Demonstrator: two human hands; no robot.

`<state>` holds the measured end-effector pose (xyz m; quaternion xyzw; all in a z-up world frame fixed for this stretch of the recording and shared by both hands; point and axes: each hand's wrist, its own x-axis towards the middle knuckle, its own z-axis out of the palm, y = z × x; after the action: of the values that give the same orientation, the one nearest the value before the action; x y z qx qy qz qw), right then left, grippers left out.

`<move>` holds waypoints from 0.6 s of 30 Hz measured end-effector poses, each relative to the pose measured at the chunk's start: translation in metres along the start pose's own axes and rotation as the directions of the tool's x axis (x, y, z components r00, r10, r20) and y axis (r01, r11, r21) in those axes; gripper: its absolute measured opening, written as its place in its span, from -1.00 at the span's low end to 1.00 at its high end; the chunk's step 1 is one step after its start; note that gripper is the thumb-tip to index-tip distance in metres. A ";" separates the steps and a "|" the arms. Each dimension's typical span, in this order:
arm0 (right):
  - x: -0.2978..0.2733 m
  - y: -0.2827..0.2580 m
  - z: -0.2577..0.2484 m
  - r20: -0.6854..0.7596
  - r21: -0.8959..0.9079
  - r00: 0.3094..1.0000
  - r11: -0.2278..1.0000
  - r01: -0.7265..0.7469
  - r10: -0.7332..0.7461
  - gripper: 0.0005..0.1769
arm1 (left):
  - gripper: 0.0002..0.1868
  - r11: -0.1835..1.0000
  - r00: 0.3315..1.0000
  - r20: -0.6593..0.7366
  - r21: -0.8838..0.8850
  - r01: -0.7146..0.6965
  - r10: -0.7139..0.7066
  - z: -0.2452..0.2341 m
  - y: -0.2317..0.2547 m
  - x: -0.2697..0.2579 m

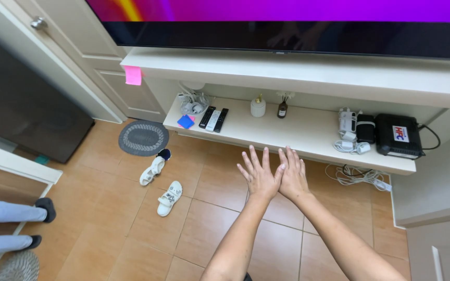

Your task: The person removes various items from a white shelf under a television and places them on the tiled floor. They handle decorative spheres, a small vase, a flower arrangement, remote controls, a sticky note, a lamp, and a power adapter, moving each one from the shelf to the ground.

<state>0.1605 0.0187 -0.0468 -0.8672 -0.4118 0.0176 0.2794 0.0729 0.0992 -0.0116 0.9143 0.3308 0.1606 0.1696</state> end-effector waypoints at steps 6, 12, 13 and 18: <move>0.051 0.026 0.040 -0.088 0.010 0.996 0.999 -0.033 0.034 -0.16 | -0.10 0.999 0.995 0.087 0.003 -0.045 0.045 0.020 -0.015 0.059; 0.099 0.074 0.080 -0.098 -0.099 0.995 0.995 -0.002 -0.008 -0.16 | -0.07 0.998 0.995 0.082 -0.004 -0.064 0.064 0.083 -0.037 0.111; 0.108 0.079 0.082 -0.094 -0.101 0.996 0.995 -0.003 -0.006 -0.16 | -0.07 0.998 0.994 0.085 -0.006 -0.061 0.061 0.096 -0.042 0.121; 0.145 0.116 0.113 0.008 -0.086 0.999 0.996 -0.033 0.034 -0.01 | -0.07 0.993 0.963 0.243 -0.036 -0.112 0.117 0.153 -0.065 0.163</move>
<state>0.3088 0.1181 -0.1713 -0.8852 -0.3987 0.0086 0.2397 0.2182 0.2221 -0.1453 0.9428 0.2521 0.0598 0.2096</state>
